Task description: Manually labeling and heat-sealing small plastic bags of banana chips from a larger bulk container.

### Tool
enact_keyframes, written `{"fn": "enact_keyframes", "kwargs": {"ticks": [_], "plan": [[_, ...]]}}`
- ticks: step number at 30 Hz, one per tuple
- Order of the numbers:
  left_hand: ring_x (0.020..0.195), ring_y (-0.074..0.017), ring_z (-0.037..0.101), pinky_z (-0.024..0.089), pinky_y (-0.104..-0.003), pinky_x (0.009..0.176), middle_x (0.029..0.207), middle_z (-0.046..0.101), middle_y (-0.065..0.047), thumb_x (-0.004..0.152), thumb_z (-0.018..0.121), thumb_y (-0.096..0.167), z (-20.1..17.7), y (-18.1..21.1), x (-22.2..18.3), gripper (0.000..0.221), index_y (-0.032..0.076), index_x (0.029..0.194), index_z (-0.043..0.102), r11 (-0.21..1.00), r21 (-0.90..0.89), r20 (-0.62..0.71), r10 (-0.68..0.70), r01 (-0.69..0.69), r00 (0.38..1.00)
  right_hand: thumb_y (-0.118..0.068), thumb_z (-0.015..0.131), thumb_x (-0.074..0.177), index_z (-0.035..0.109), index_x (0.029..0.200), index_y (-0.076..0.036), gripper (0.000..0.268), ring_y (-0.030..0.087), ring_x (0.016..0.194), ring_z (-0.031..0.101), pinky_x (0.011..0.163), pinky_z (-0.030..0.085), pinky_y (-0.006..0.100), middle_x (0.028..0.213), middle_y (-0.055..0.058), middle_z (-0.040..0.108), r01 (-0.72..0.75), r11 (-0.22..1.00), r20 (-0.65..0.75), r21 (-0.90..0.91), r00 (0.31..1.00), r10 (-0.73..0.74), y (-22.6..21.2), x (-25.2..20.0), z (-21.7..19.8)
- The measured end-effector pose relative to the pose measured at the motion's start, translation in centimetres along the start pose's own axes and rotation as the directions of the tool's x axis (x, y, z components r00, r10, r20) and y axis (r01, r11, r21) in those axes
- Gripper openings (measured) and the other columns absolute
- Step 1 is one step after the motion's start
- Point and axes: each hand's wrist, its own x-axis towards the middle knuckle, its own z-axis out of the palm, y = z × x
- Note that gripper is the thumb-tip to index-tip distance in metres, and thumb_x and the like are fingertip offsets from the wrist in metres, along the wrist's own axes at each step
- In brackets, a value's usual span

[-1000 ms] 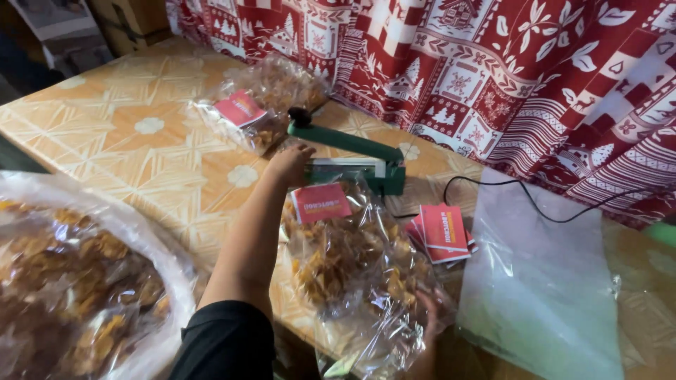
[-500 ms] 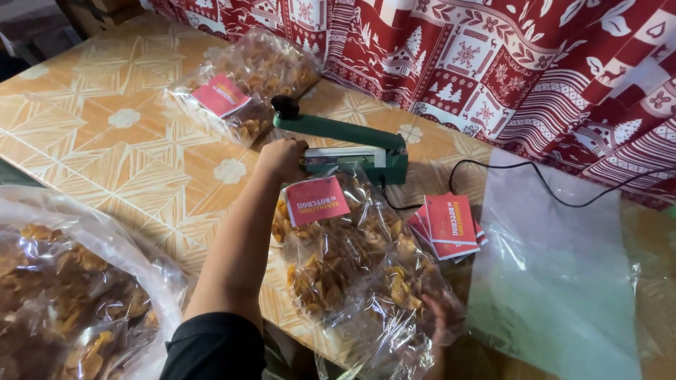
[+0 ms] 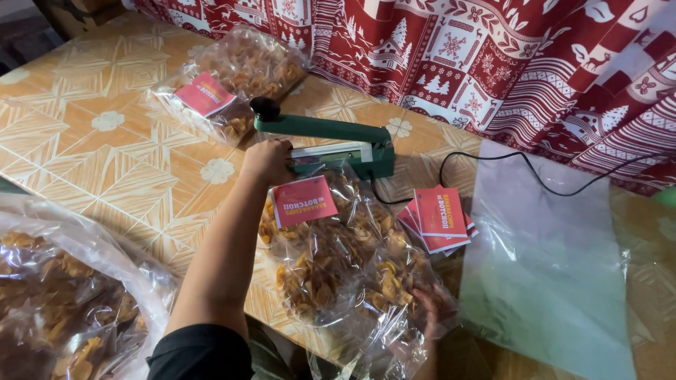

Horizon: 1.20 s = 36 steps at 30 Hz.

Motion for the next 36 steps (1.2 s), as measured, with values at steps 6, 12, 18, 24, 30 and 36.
{"fn": "enact_keyframes", "kwargs": {"ticks": [6,12,18,24,30,36], "plan": [[0.077,-0.0295,0.065,0.053,-0.038,0.068,0.091,0.072,-0.007,0.054,0.08,0.04,-0.2,-0.5,0.9,0.053,0.014,0.099,0.071,0.998,0.06,0.048,0.032,-0.035,0.998,-0.001,0.077,0.071,0.072,0.082,-0.005,0.013,0.007,0.056,0.054,0.061,0.053,0.023,0.07,-0.002,0.064,-0.207,0.906,-0.128,-0.37,0.977,0.172,2.5,-1.4,-1.7],[0.081,-0.0268,0.067,0.052,-0.037,0.073,0.09,0.073,-0.004,0.049,0.091,0.038,-1.4,-0.4,1.9,0.06,0.014,0.1,0.071,0.999,0.034,0.12,0.007,-0.011,0.993,-0.009,0.066,0.087,0.063,0.105,0.008,0.025,0.015,0.063,0.071,0.053,0.056,0.019,0.08,0.01,0.073,-0.384,0.905,-0.072,-0.185,0.923,0.377,3.0,-1.6,-2.5],[0.087,-0.0311,0.065,0.047,-0.042,0.083,0.09,0.072,-0.006,0.042,0.091,0.04,2.3,-2.3,2.4,0.061,0.015,0.093,0.07,0.999,-0.01,-0.011,0.046,-0.046,0.999,-0.012,0.063,0.089,0.073,0.09,-0.009,0.011,0.008,0.075,0.063,0.082,0.049,0.022,0.088,-0.002,0.071,-0.161,0.917,-0.001,-0.365,0.985,0.172,-1.4,-0.1,-0.6],[0.111,-0.0365,0.053,0.049,-0.047,0.085,0.127,0.051,-0.016,0.072,0.073,0.029,0.4,-1.3,-8.1,0.062,0.011,0.128,0.053,0.904,-0.287,-0.31,-0.401,0.317,0.862,0.014,0.066,0.049,0.047,0.131,-0.018,0.09,0.023,0.123,0.045,0.095,0.043,0.037,0.149,0.004,0.035,-0.482,0.8,0.162,-0.357,0.811,0.562,-17.4,3.0,7.3],[0.132,-0.056,0.034,0.057,-0.062,0.067,0.15,0.016,-0.034,0.072,0.079,0.058,-1.8,3.9,-17.6,0.117,0.019,0.156,0.008,0.218,-0.766,0.42,-0.541,0.604,0.728,-0.013,0.076,0.051,0.05,0.124,-0.012,0.078,0.027,0.122,0.04,0.103,0.032,0.04,0.134,0.007,0.041,-0.063,0.86,0.218,-0.506,0.956,0.199,-17.3,4.8,8.6],[0.133,-0.0484,0.04,0.041,-0.059,0.106,0.144,0.035,-0.036,0.063,0.095,0.046,2.6,1.2,-14.7,0.126,0.01,0.154,0.017,0.339,-0.86,0.151,-0.543,0.381,0.826,-0.019,0.076,0.075,0.062,0.125,-0.025,0.052,0.023,0.125,0.034,0.109,0.028,0.031,0.133,0.006,0.036,-0.131,0.81,0.108,-0.572,0.967,0.232,-17.2,2.7,8.0]]}}
